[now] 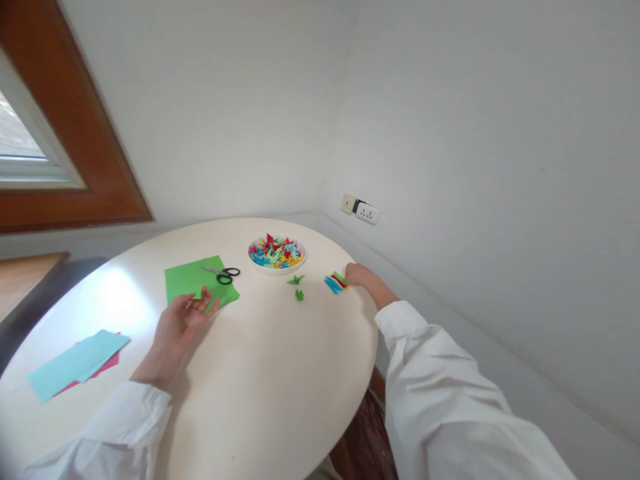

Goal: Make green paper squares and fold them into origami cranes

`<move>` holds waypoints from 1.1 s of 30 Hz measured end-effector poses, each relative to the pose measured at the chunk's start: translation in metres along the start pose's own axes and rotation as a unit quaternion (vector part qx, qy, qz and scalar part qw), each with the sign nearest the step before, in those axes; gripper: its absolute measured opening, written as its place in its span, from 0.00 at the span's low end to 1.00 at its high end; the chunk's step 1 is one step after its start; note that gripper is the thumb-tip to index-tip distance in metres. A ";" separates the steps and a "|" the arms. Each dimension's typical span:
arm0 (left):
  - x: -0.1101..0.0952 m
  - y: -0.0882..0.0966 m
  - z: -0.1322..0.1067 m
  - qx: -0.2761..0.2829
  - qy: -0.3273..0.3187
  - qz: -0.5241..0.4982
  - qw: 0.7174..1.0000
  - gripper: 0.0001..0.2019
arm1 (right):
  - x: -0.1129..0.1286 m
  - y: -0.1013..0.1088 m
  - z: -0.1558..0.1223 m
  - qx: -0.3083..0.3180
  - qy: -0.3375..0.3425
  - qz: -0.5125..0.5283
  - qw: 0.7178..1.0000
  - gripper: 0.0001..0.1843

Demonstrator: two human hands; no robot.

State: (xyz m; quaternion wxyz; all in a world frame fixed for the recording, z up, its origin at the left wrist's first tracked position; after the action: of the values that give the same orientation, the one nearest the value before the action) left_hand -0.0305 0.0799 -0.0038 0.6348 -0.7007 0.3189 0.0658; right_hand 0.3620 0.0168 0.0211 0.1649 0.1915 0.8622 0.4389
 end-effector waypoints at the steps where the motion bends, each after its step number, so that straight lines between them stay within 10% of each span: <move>1: 0.000 0.000 0.000 -0.002 0.001 -0.001 1.000 0.11 | 0.000 0.000 0.000 0.002 0.001 -0.001 1.000 0.17; 11: 0.000 0.002 0.002 0.001 0.003 0.001 1.000 0.12 | 0.000 0.009 -0.010 -0.046 -0.013 0.026 0.999 0.18; 16: 0.002 0.000 0.003 0.028 -0.012 0.028 0.999 0.10 | -0.001 0.060 -0.047 -0.173 -0.026 0.054 0.983 0.14; 21: 0.007 0.001 0.003 0.049 0.006 0.068 0.996 0.10 | 0.032 0.115 -0.114 -0.372 0.056 0.068 0.924 0.20; 24: 0.012 0.000 0.000 0.085 0.056 0.086 0.991 0.08 | 0.077 0.109 -0.142 -0.475 0.248 0.169 0.827 0.15; 28: 0.018 -0.003 -0.003 0.177 0.078 0.140 0.971 0.07 | 0.148 0.051 -0.117 -0.302 0.413 0.322 0.797 0.17; 30: 0.022 -0.004 -0.003 0.227 0.081 0.187 0.952 0.09 | 0.180 0.015 -0.092 -0.142 0.440 0.438 0.771 0.19; 33: 0.026 -0.002 -0.001 0.258 0.088 0.240 0.932 0.12 | 0.206 -0.020 -0.070 -0.072 0.447 0.475 0.755 0.27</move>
State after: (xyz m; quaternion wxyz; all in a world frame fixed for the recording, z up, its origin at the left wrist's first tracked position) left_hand -0.0094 0.0694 -0.0141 0.7282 -0.4187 0.5381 0.0702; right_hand 0.1471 0.0554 0.0199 -0.4553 0.3459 0.6019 0.5575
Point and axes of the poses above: each hand's wrist, its own z-axis towards the middle knuckle, its own y-axis out of the back of the hand, x = y × z, the point moved 5 cm from there along z, towards the middle knuckle, and after that the axes turned 13 degrees about x, right-handed, at the moved point
